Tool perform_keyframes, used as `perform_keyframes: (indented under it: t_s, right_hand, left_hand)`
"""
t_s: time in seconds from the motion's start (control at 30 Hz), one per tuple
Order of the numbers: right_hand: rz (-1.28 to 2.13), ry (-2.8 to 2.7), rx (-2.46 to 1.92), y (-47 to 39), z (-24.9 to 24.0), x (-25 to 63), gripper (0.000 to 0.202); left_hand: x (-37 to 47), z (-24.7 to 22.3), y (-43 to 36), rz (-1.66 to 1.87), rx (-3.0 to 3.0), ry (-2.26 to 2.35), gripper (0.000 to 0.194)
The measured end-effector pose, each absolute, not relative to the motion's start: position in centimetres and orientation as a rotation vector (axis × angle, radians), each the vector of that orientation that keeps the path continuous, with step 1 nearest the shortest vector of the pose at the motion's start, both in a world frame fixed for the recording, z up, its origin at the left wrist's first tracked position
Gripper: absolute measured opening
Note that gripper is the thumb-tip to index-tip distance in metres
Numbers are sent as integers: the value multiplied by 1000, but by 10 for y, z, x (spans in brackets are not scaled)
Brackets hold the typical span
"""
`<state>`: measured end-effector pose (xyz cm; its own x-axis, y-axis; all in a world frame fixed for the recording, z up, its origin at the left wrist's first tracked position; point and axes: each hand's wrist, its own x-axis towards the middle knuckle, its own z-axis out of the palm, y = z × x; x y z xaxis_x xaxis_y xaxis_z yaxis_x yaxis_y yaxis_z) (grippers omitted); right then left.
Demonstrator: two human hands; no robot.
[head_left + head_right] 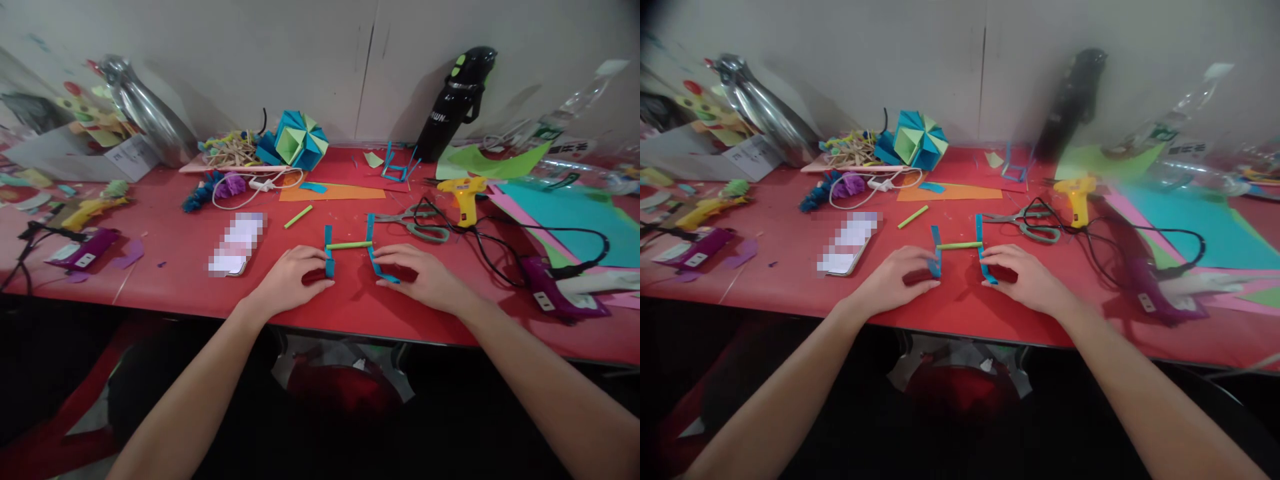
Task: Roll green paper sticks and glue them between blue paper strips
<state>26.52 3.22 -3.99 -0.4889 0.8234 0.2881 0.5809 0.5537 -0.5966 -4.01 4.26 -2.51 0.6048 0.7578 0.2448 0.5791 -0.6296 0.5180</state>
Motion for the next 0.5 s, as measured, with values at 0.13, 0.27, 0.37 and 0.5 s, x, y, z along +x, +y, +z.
perform_keyframes:
  t_s: [0.13, 0.27, 0.37, 0.5]
  right_hand:
    - [613, -2317, -1148, 37, -26, 282, 28]
    - [519, -2166, -1253, 46, -27, 285, 22]
    - [525, -2115, -1254, 57, -36, 273, 22]
    - [515, -2086, -1209, 70, -44, 252, 17]
  left_hand:
    - [-58, -7, 46, 516, 2390, 949, 29]
    - [-65, 7, 53, 762, 2309, 1090, 21]
    - [-59, 4, 63, 956, 2281, 1234, 18]
    - [-49, -9, 78, 1010, 2235, 1259, 31]
